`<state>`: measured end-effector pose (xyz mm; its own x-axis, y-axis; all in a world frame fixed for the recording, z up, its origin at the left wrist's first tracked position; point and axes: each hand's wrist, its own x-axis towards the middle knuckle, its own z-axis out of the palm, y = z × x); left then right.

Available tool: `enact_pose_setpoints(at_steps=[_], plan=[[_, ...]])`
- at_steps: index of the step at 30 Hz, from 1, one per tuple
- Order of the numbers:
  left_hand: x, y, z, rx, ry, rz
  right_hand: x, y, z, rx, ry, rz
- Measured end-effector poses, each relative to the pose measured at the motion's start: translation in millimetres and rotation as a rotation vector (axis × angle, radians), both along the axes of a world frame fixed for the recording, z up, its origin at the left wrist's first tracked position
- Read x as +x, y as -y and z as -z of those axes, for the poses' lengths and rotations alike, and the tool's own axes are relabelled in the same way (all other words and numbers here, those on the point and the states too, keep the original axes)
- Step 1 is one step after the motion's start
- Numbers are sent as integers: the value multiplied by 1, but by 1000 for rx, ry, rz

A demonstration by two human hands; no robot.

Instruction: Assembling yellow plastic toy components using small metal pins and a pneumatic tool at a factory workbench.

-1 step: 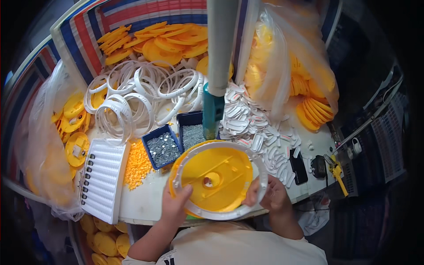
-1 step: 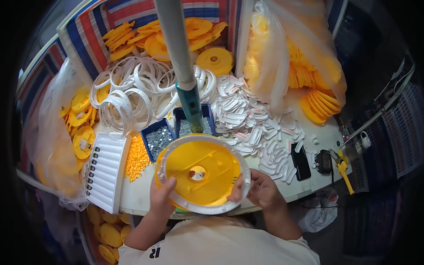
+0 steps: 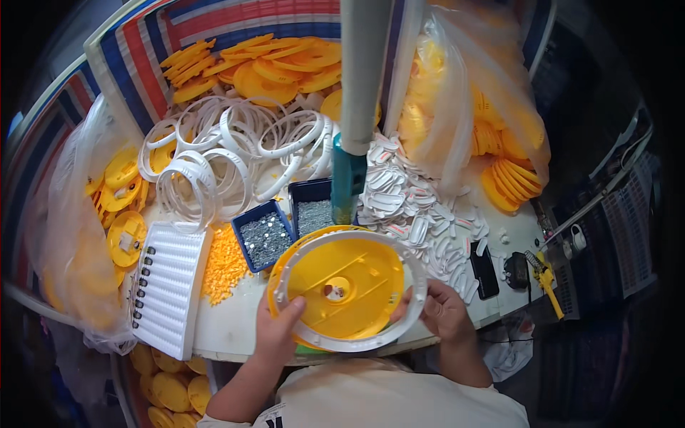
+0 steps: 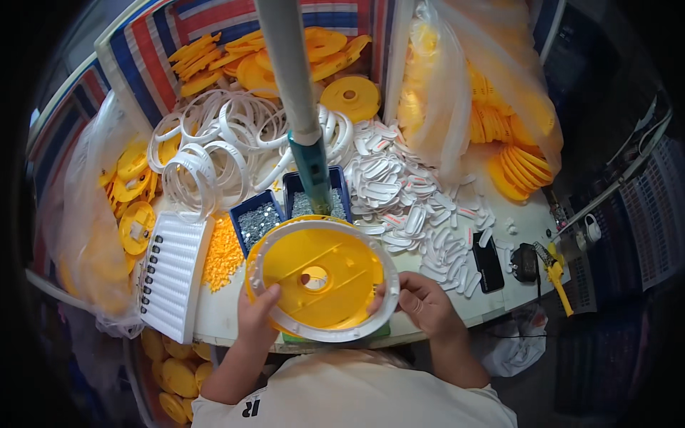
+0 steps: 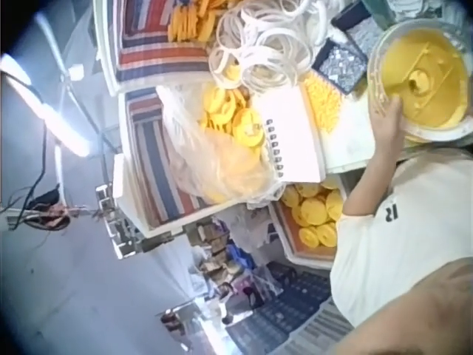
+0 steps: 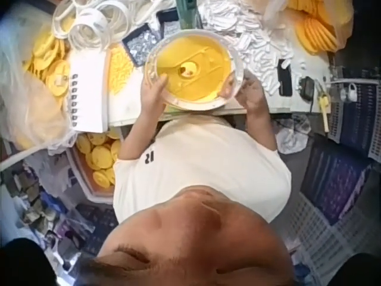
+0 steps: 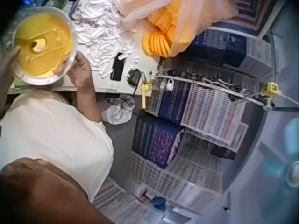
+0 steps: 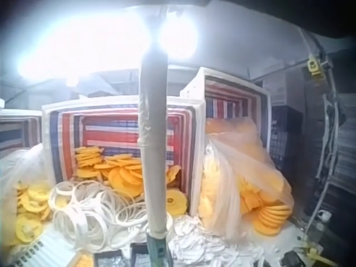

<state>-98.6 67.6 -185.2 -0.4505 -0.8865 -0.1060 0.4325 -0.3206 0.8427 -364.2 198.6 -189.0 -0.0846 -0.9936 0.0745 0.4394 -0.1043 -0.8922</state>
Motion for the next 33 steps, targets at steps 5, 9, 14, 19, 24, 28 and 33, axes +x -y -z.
enact_pose_setpoints(at_steps=[5,9,14,19,24,28,33], plan=[[43,2,0,-27,98,-30,-3,44,-40,-192,-907,304],[60,-5,-2,-43,213,51,45,92,-72,-563,-1485,302],[82,-12,34,-95,-99,-8,54,116,-57,-665,-1590,263],[89,-20,28,150,-232,-129,60,114,-54,-544,-1277,264],[86,-21,35,62,-129,-94,66,114,-40,-583,-1307,206],[85,-17,38,9,-103,-67,61,112,-41,-571,-1387,209],[78,-13,26,-19,-51,-20,56,111,-50,-512,-1483,171]])
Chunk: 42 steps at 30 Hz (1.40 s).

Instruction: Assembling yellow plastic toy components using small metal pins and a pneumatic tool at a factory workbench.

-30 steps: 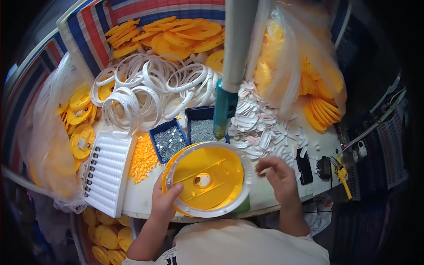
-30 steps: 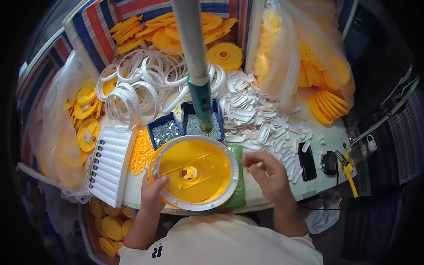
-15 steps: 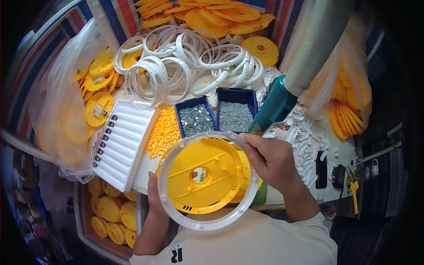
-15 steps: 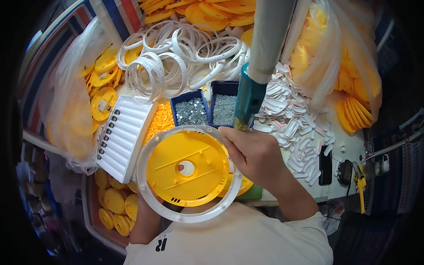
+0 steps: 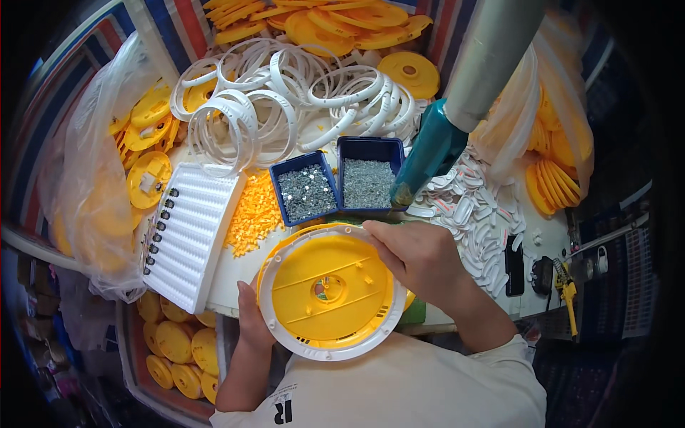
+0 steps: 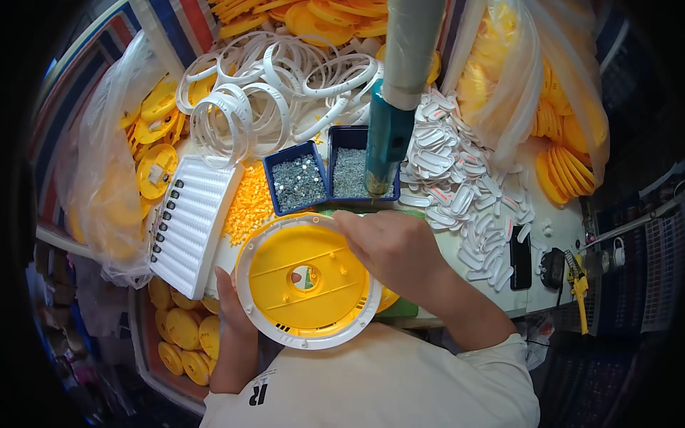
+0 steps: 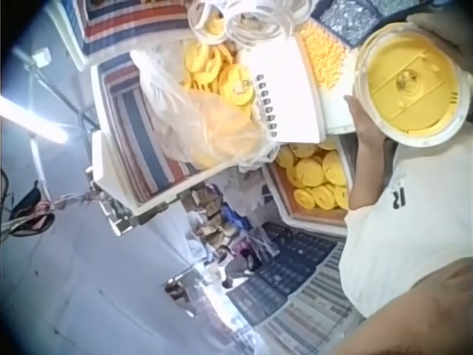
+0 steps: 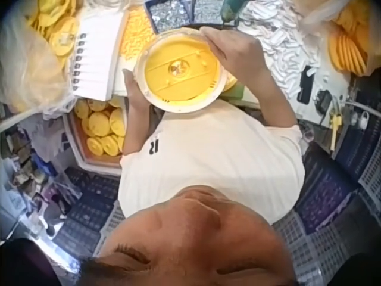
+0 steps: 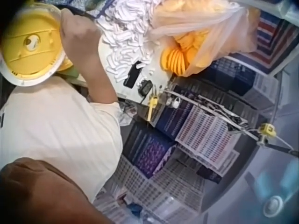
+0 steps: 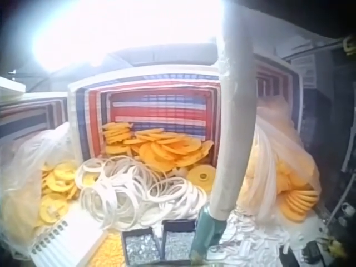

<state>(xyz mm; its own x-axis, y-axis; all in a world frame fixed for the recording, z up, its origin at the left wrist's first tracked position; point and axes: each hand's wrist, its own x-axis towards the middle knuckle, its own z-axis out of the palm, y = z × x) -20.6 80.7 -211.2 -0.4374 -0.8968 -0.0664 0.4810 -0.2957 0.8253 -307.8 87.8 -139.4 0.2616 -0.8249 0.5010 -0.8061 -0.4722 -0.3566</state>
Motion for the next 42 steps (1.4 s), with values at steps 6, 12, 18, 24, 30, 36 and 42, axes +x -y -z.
enact_pose_setpoints(at_steps=[6,12,18,24,30,36,42], plan=[[10,-7,0,-122,105,-45,20,19,16,-66,23,-38],[39,2,-20,-219,131,56,-17,15,60,560,621,-216],[77,-13,-25,-458,991,-530,47,24,63,723,974,-123],[57,-12,9,-230,476,-926,65,44,83,684,552,-586],[46,2,7,-261,658,-705,16,38,86,774,728,-405],[33,1,3,-279,755,-204,-36,25,89,581,628,-216],[-33,-1,3,-69,178,-231,11,-20,97,721,1702,-98]])
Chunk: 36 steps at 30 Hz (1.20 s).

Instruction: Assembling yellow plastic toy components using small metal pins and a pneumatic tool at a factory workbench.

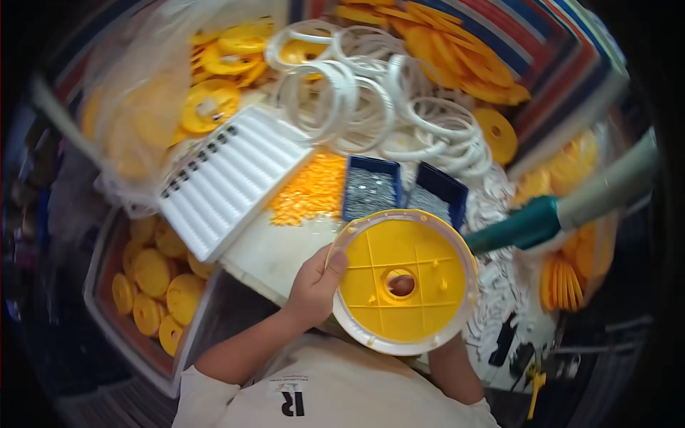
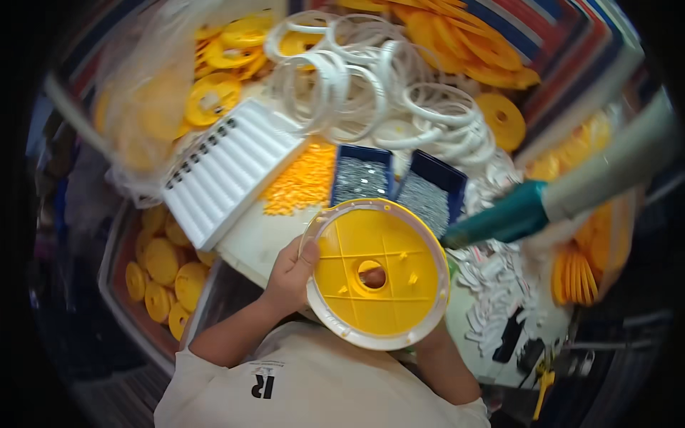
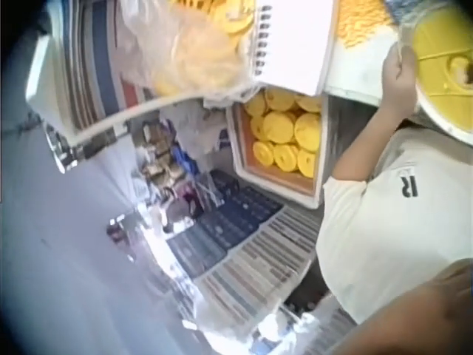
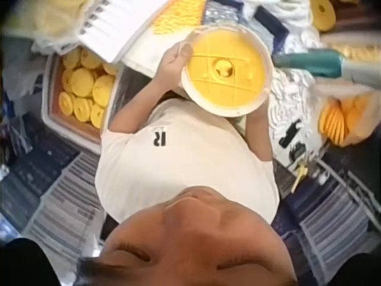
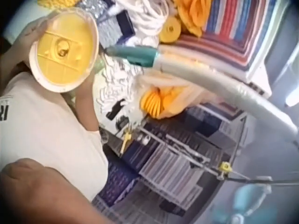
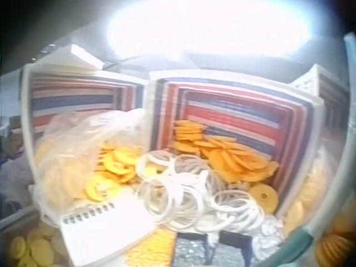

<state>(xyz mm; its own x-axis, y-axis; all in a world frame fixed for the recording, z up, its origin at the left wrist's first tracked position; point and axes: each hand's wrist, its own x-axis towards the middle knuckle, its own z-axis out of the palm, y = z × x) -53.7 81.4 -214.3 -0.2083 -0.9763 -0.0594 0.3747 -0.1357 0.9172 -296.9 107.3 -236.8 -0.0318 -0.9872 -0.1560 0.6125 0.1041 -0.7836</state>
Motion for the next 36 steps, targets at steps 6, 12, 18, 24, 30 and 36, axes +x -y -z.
enact_pose_setpoints(at_steps=[6,12,18,24,30,36], plan=[[-18,8,25,-184,323,18,-22,-37,-25,45,-168,-233],[1,16,33,-221,672,-7,-31,-29,-59,-477,-1432,-113],[-10,11,45,-161,737,108,-25,-20,-32,-486,-1659,-54],[-5,16,44,-127,691,176,-17,-14,-28,-449,-1694,-51],[0,20,44,-178,651,208,-7,-9,-36,-464,-1817,-117],[0,20,45,-171,649,193,-3,-7,-38,-484,-1882,-162]])
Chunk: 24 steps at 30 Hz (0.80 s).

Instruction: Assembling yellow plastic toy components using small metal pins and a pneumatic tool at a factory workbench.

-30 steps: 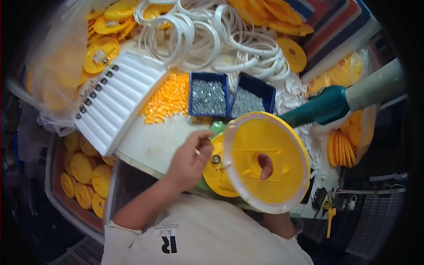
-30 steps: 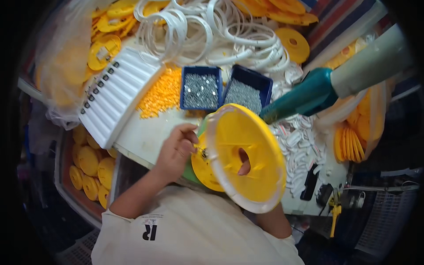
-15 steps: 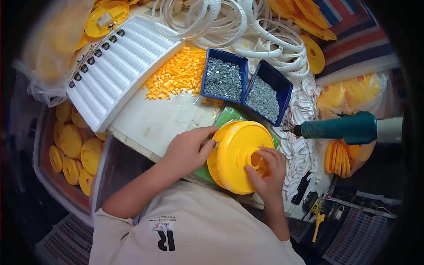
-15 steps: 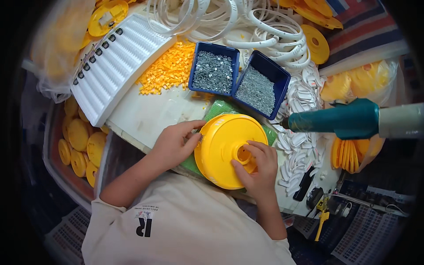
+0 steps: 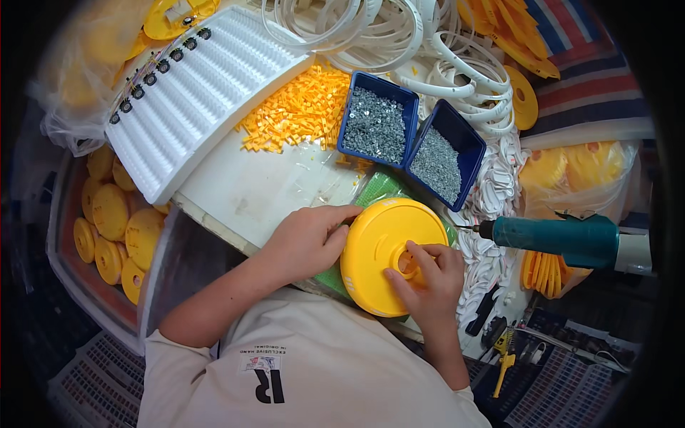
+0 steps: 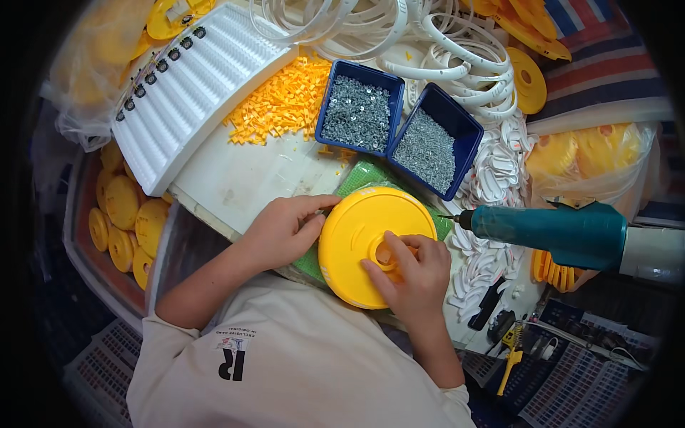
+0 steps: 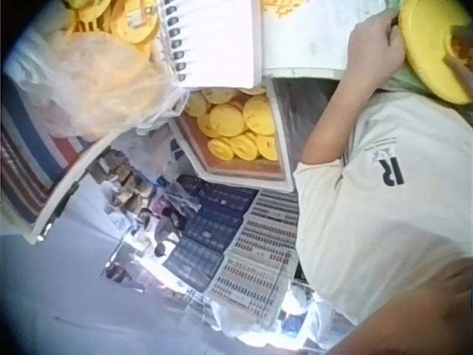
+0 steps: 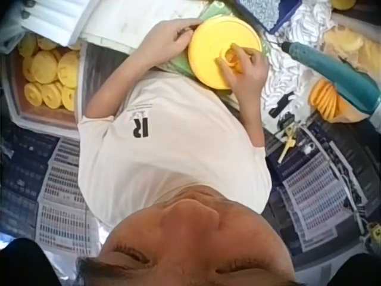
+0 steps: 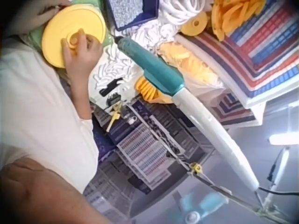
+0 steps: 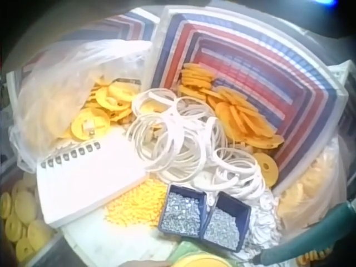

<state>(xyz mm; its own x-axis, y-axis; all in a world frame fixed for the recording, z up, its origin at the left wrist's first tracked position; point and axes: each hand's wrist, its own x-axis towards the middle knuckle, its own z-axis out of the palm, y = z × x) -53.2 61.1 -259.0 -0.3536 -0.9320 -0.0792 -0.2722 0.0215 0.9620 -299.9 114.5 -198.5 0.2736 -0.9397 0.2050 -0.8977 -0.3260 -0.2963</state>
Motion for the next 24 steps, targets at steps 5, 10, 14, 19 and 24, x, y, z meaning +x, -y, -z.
enact_pose_setpoints(at_steps=[5,10,14,19,24], plan=[[0,0,-3,32,18,4,0,0,1,-19,-32,-16],[-1,0,-6,61,28,12,-2,-4,7,-15,-47,-19],[-4,0,-4,39,23,-2,-2,-5,19,-37,-2,-16],[-25,-9,-18,-32,152,-14,-11,-13,38,-100,101,-3],[-47,-26,-15,-33,-151,-7,-33,-21,58,-375,213,175]])
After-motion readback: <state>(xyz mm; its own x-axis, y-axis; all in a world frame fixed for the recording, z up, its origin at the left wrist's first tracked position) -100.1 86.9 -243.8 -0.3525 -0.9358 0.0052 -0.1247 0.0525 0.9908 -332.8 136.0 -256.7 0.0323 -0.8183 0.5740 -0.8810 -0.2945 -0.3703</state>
